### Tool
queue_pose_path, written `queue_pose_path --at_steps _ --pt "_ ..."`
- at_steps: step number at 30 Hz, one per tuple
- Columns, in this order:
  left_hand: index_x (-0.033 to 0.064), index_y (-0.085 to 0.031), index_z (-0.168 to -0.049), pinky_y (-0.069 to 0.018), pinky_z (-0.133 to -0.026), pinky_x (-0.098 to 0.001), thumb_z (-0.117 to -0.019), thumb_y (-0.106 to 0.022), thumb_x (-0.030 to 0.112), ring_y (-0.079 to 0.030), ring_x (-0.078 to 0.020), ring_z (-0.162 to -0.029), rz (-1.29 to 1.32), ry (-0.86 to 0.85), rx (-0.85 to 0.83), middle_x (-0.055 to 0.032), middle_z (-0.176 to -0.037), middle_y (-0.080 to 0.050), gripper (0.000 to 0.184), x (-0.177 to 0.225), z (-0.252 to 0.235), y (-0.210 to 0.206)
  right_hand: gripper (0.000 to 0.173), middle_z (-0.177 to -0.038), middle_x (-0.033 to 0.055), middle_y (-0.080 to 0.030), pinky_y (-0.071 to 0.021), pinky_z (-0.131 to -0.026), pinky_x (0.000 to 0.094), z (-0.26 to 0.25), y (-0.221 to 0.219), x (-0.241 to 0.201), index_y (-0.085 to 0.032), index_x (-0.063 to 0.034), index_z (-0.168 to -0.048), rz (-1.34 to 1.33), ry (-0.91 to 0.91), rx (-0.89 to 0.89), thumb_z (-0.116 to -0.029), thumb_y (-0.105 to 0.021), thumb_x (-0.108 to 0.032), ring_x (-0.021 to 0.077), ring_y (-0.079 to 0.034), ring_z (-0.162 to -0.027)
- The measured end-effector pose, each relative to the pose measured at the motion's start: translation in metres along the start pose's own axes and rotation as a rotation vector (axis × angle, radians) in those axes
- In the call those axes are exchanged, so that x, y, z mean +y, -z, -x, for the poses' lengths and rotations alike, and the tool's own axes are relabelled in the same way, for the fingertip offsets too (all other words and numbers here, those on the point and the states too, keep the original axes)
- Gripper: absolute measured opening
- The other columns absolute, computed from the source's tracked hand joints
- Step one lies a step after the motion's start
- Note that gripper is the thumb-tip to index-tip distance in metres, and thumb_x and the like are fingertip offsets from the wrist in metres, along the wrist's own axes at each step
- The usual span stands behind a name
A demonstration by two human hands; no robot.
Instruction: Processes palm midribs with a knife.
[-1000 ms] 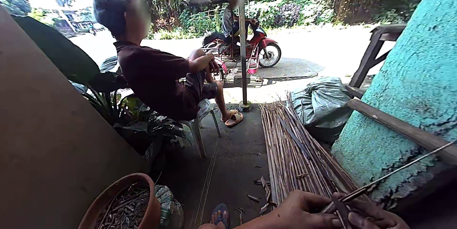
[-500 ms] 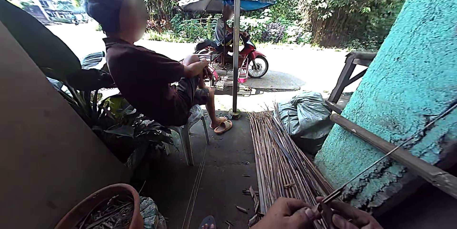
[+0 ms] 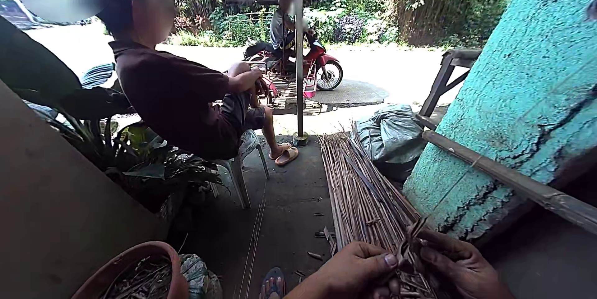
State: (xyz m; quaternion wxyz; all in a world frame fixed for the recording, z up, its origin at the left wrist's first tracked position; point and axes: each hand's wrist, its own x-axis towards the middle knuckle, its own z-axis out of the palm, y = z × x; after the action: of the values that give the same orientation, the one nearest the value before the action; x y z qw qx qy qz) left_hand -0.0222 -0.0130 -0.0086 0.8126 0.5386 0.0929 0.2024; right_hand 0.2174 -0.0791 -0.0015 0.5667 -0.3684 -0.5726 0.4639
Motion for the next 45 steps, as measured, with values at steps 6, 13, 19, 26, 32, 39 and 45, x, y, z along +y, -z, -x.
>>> queue_pose_path --at_steps 6,13,19,26,32,39,45 --pt "0.0033 -0.068 -0.117 -0.0486 -0.050 -0.0192 -0.1074 -0.052 0.026 -0.056 -0.0036 -0.054 -0.061 0.066 0.111 -0.0011 -0.078 -0.068 0.030 0.008 0.004 -0.003 0.037 -0.081 0.0035 -0.073 -0.0566 -0.051 0.0219 -0.011 0.001 -0.019 -0.058 -0.0065 -0.140 -0.098 0.080 0.355 -0.1039 -0.046 -0.007 0.0086 -0.065 -0.057" --pt "-0.0033 -0.067 -0.112 -0.0592 -0.059 -0.0293 -0.1047 -0.057 0.014 -0.068 -0.0144 -0.064 -0.353 -0.021 0.389 -0.0088 -0.085 -0.072 0.021 0.004 -0.008 -0.011 0.032 -0.080 0.0039 -0.073 -0.0551 -0.049 0.0237 -0.003 -0.017 -0.013 -0.064 -0.0042 -0.130 -0.031 -0.387 -0.005 -0.1008 -0.061 -0.017 0.0094 -0.064 -0.055" --pt "-0.0007 -0.069 -0.114 -0.0531 -0.054 -0.0243 -0.1057 -0.056 0.021 -0.061 -0.0077 -0.057 -0.351 -0.001 0.325 -0.0054 -0.084 -0.072 0.026 0.011 -0.008 -0.013 0.025 -0.073 0.0063 -0.072 -0.0525 -0.044 0.0234 -0.006 -0.014 -0.010 -0.072 -0.0061 -0.120 -0.061 -0.258 0.083 -0.0976 -0.065 -0.014 0.0089 -0.061 -0.049" --pt "-0.0007 -0.071 -0.112 -0.0498 -0.051 -0.0229 -0.1054 -0.057 0.022 -0.057 -0.0057 -0.053 -0.313 0.022 0.245 -0.0049 -0.080 -0.072 0.027 0.006 -0.005 -0.006 0.033 -0.078 0.0048 -0.075 -0.0551 -0.048 0.0232 -0.004 -0.019 -0.017 -0.064 -0.0002 -0.131 0.020 -0.180 0.204 -0.0988 -0.057 0.000 0.0089 -0.065 -0.053" --pt "-0.0010 -0.072 -0.112 -0.0510 -0.051 -0.0237 -0.1044 -0.059 0.019 -0.059 -0.0067 -0.053 -0.367 0.002 0.282 -0.0053 -0.080 -0.073 0.025 0.009 -0.005 -0.008 0.037 -0.077 0.0087 -0.073 -0.0559 -0.047 0.0259 -0.007 -0.020 -0.019 -0.060 0.0024 -0.136 0.039 -0.144 0.343 -0.0993 -0.055 0.001 0.0123 -0.065 -0.053" --pt "0.0005 -0.072 -0.113 -0.0533 -0.053 -0.0254 -0.1043 -0.059 0.021 -0.061 -0.0090 -0.056 -0.414 0.016 0.337 -0.0058 -0.083 -0.073 0.025 0.009 -0.006 -0.005 0.036 -0.077 0.0072 -0.070 -0.0515 -0.044 0.0228 -0.009 0.013 -0.030 -0.060 -0.0019 -0.137 0.048 -0.072 0.577 -0.1033 -0.051 -0.008 0.0102 -0.061 -0.051" --pt "-0.0030 -0.069 -0.117 -0.0576 -0.057 -0.0284 -0.1029 -0.059 0.011 -0.065 -0.0131 -0.061 -0.421 -0.043 0.400 -0.0072 -0.085 -0.071 0.022 -0.001 -0.016 -0.015 0.032 -0.079 0.0077 -0.071 -0.0543 -0.049 0.0249 0.004 -0.023 -0.018 -0.061 -0.0025 -0.134 -0.157 -0.390 0.183 -0.1040 -0.055 -0.009 0.0120 -0.064 -0.055"
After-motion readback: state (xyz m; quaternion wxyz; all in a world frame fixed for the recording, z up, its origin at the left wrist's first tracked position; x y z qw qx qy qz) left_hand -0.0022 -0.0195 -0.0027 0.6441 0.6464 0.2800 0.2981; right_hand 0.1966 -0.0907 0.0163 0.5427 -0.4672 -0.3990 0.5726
